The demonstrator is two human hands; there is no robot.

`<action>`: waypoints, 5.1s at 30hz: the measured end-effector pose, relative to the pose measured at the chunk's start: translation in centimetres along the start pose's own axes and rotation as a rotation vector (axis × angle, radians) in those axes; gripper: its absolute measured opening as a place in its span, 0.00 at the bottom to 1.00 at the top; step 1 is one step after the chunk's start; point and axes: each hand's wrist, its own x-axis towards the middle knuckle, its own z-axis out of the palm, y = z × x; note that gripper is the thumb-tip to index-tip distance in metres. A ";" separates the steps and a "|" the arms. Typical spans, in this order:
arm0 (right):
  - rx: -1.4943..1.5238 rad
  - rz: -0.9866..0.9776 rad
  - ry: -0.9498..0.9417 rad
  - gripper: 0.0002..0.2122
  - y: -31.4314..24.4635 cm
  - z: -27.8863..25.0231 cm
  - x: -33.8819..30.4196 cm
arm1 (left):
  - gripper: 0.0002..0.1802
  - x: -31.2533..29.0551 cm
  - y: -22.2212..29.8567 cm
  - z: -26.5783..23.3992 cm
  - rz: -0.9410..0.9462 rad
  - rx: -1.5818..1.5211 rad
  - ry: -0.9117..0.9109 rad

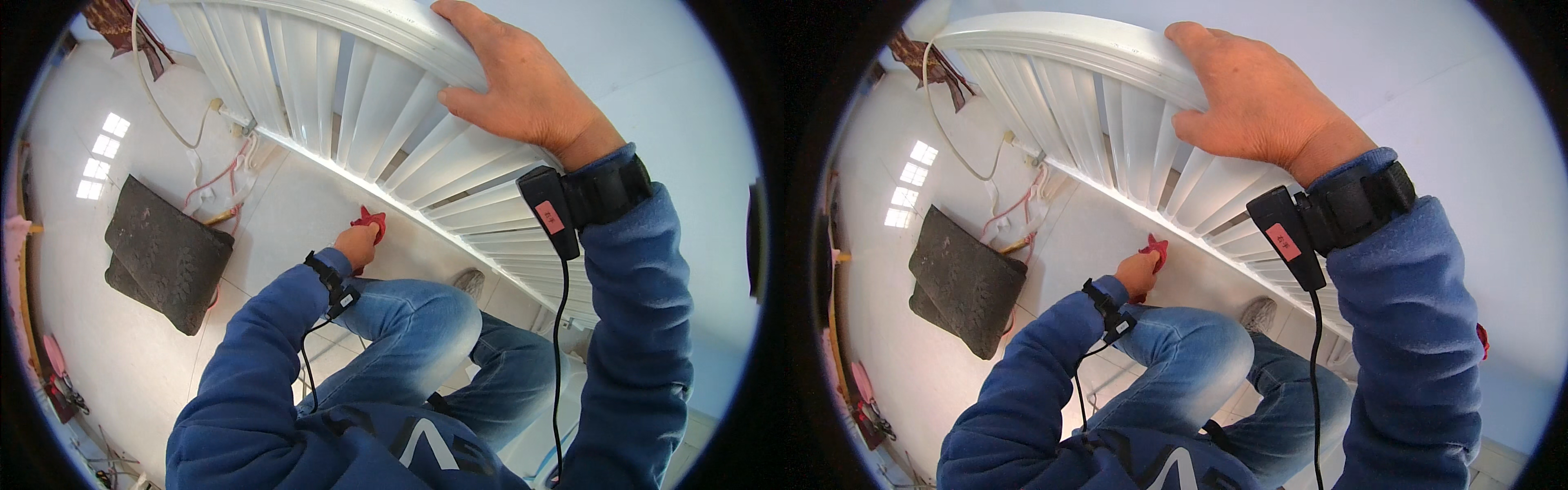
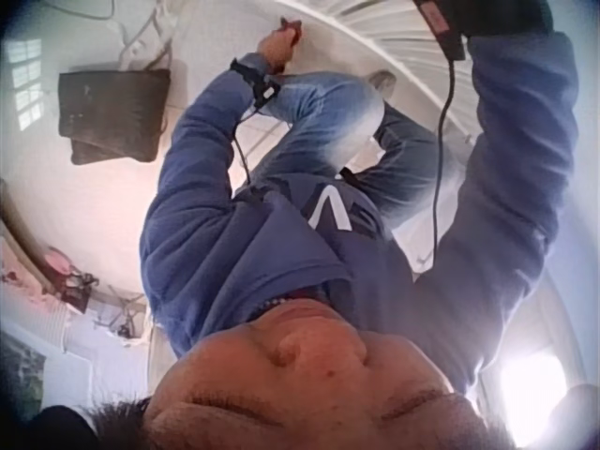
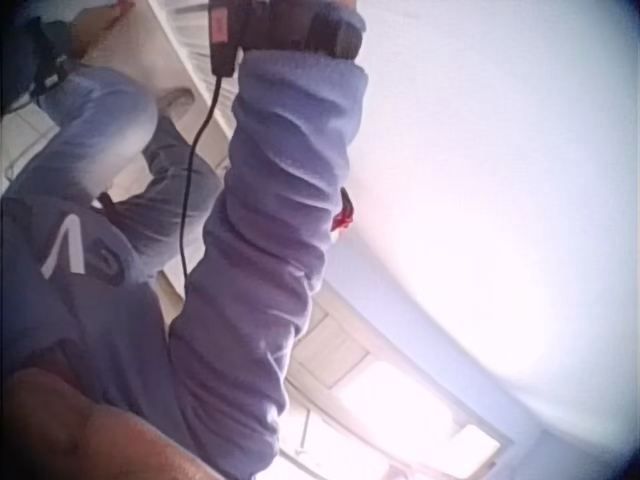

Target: The person wipes a white radiator with a red cloth, moving along its length and cleaning the top, sides, and between the fins. The person holds the radiator with one hand while wiping with the other, then lifts and repositions the radiator to access different areas.

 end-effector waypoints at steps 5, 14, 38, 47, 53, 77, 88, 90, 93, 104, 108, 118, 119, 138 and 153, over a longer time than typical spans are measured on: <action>0.035 -0.031 0.009 0.32 0.3 0.2 0.0 | 0.12 0.9 0.4 -1.0 0.022 -0.089 0.038; 0.218 0.040 -0.188 0.27 0.0 -1.8 0.8 | 0.10 5.8 -0.1 -4.8 0.385 0.211 0.008; 0.272 0.046 -0.139 0.35 -1.7 -2.0 1.4 | 0.11 -1.5 -15.4 -9.8 -0.290 -0.223 0.553; 0.231 0.161 -0.251 0.40 -3.1 -2.1 1.8 | 0.12 1.6 -21.9 -15.3 -0.423 -0.097 0.577; 0.216 0.194 -0.314 0.43 -3.7 -2.0 2.2 | 0.14 7.6 -19.5 -13.8 -0.486 -0.007 0.674; 0.266 0.022 -0.284 0.43 -2.6 -2.9 1.5 | 0.10 -4.2 -22.1 -19.6 -0.433 -0.174 0.627; 0.251 0.198 -0.486 0.42 -3.2 -3.1 2.7 | 0.10 4.8 -30.1 -24.9 -0.579 -0.180 0.679; 0.203 0.254 -0.499 0.42 -3.4 -3.1 2.8 | 0.10 5.9 -31.0 -24.8 -0.580 -0.140 0.656; 0.199 0.265 -0.509 0.42 -3.6 -3.1 2.7 | 0.10 6.2 -31.3 -23.9 -0.552 -0.079 0.630; 0.175 0.254 -0.515 0.44 -3.2 -2.9 2.8 | 0.11 3.4 -32.1 -27.2 -0.544 0.142 0.438; 0.157 0.274 -0.527 0.44 -3.5 -3.1 2.8 | 0.11 5.6 -33.0 -28.8 -0.493 0.031 0.471; 0.139 0.245 -0.526 0.45 -2.9 -2.9 2.1 | 0.12 4.9 -33.4 -25.1 -0.457 -0.280 0.645; 0.133 0.244 -0.523 0.45 -2.8 -2.8 2.1 | 0.12 4.7 -33.1 -24.5 -0.476 -0.237 0.649; 0.076 0.166 -0.516 0.45 -2.6 -2.6 2.7 | 0.13 7.9 -34.8 -27.2 -0.441 -0.695 0.538; 0.092 0.203 -0.539 0.46 -2.2 -2.5 3.5 | 0.20 3.9 -28.8 -19.7 -0.540 -0.282 0.598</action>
